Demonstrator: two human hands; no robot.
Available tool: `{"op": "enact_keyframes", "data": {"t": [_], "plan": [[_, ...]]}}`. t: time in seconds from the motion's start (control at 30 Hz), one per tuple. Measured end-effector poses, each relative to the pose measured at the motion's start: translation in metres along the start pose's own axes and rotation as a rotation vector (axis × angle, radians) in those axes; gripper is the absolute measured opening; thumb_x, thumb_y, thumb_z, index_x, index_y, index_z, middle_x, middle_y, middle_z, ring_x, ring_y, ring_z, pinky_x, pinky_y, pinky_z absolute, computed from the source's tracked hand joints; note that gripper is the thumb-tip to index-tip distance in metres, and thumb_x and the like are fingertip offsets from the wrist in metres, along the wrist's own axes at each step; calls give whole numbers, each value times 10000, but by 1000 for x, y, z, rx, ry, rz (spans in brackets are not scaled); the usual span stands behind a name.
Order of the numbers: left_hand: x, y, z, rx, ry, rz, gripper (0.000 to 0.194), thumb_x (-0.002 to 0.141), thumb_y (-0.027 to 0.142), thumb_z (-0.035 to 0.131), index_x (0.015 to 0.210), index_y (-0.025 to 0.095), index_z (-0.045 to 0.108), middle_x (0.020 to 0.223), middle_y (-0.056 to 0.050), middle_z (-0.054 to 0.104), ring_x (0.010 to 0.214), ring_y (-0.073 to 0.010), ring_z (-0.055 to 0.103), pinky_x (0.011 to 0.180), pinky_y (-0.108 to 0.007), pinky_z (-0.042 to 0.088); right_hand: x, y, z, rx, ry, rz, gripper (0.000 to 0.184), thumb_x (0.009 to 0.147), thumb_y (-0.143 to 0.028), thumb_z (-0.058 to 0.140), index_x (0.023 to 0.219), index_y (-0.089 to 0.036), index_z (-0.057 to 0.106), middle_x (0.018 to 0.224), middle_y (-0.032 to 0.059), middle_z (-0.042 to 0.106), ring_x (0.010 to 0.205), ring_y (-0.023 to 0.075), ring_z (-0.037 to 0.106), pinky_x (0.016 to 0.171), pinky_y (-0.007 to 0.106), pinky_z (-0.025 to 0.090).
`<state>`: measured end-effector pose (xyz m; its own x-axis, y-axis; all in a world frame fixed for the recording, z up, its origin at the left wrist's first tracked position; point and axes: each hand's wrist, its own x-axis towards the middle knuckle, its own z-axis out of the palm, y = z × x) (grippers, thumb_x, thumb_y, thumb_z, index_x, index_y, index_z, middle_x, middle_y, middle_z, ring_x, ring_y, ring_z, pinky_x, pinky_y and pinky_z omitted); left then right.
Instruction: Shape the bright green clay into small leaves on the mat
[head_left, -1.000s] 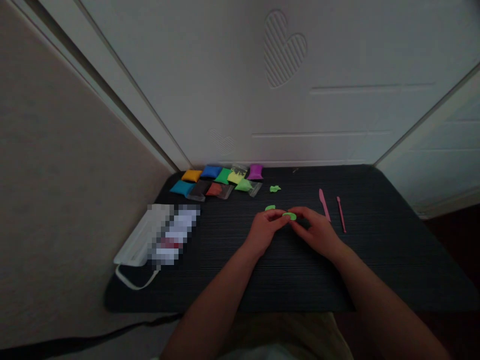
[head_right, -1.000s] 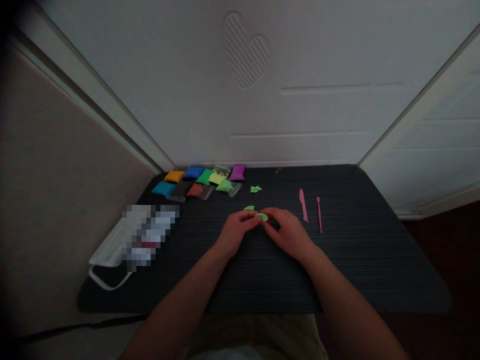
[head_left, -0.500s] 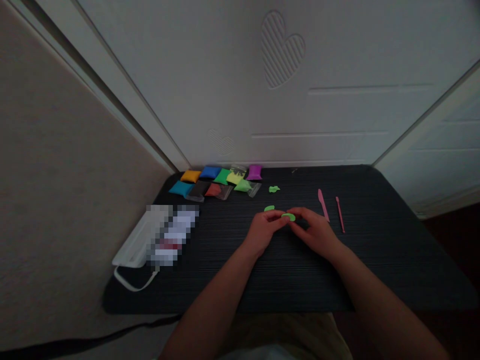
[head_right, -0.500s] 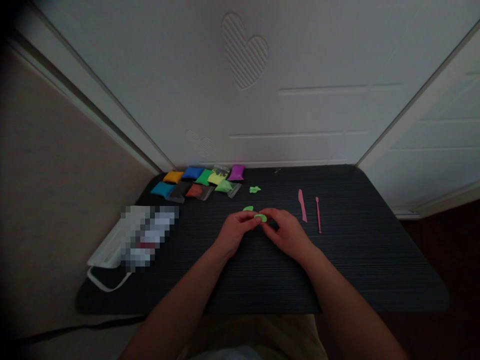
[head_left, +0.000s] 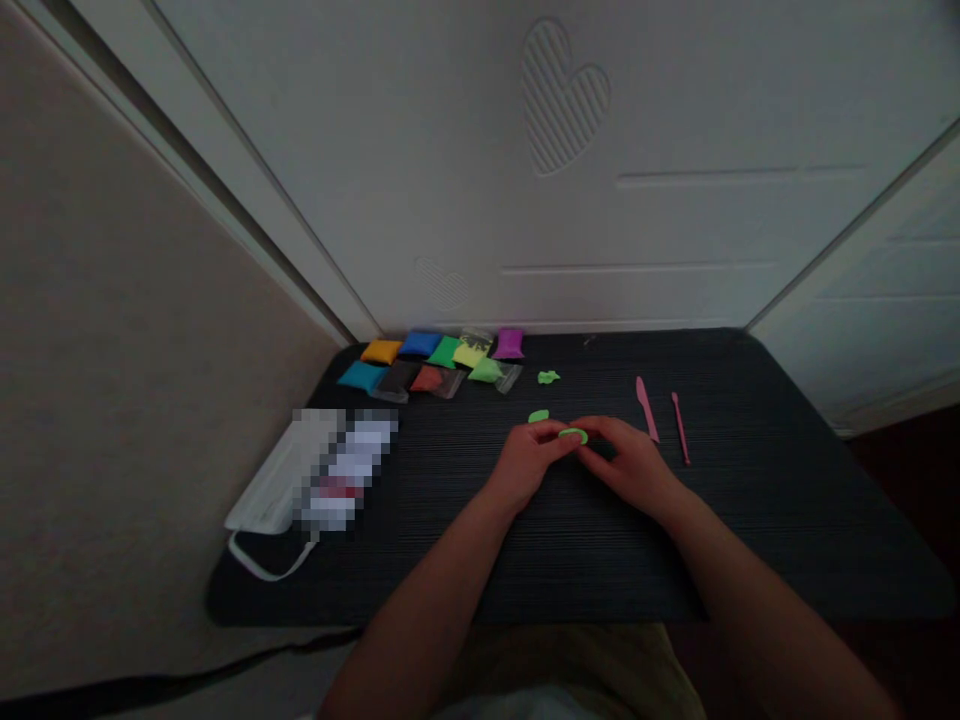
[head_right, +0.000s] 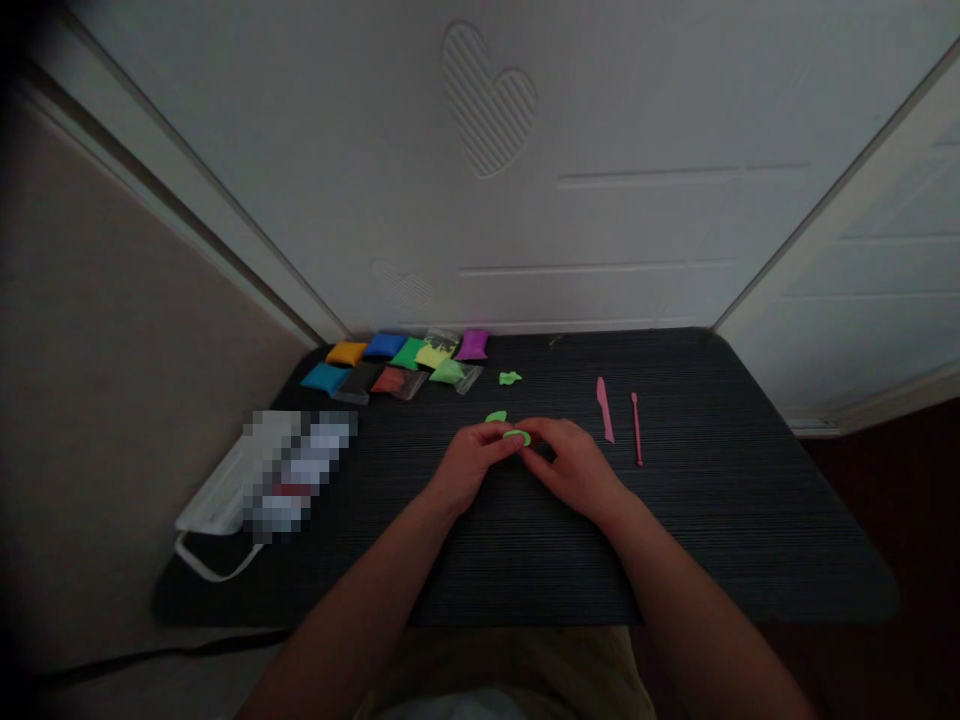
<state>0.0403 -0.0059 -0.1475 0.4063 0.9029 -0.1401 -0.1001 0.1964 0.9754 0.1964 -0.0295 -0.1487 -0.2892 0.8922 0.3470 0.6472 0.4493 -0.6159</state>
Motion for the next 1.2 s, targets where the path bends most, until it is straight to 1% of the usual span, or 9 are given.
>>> {"op": "enact_keyframes", "data": {"t": [0.1,0.2,0.37,0.57,0.77,0.93,1.2], "plan": [[0,0,0,-12,-7,-8,171,663,304,623,745,157,657,768,-11,650,775,-159,565,799,-297,377,0,-1,-1,-2,1,-7,246,775,-228,522,1021,-228,525,953,34,624,850,170,577,773,336,457],[1,0,-1,-27,-15,-17,186,662,302,627,782,163,657,773,-11,647,763,-153,562,779,-292,382,0,-1,-3,-8,-2,1,243,776,-224,523,1019,-228,527,938,26,626,839,163,574,766,325,456],[2,0,-2,-17,27,-22,191,639,307,647,768,166,659,743,-4,642,725,-142,556,755,-282,384,0,0,-4,-28,19,10,249,769,-246,539,1015,-210,530,916,32,625,821,160,571,755,314,452],[2,-1,-4,12,27,-1,185,642,314,641,757,171,663,754,-8,649,749,-154,563,781,-298,377,0,0,-3,-42,17,2,245,770,-240,538,1013,-207,529,911,33,626,817,156,572,753,307,448],[2,-1,-3,14,-4,7,204,654,317,631,789,167,661,794,-23,657,788,-167,574,806,-313,378,0,0,-3,-50,23,-3,246,767,-237,539,1011,-210,530,912,34,626,815,157,572,745,305,452],[1,-1,-4,36,-6,32,196,658,313,629,783,167,664,779,-23,657,793,-172,576,813,-319,379,0,0,-2,-48,20,-28,234,770,-229,531,1003,-216,536,918,32,630,822,157,577,744,304,452],[0,-2,-3,-45,-49,-22,198,658,292,633,806,165,665,812,-33,663,788,-171,581,815,-324,385,-1,-2,-4,-60,11,-44,246,767,-220,529,1012,-211,542,918,35,636,836,159,582,764,311,445]]}}
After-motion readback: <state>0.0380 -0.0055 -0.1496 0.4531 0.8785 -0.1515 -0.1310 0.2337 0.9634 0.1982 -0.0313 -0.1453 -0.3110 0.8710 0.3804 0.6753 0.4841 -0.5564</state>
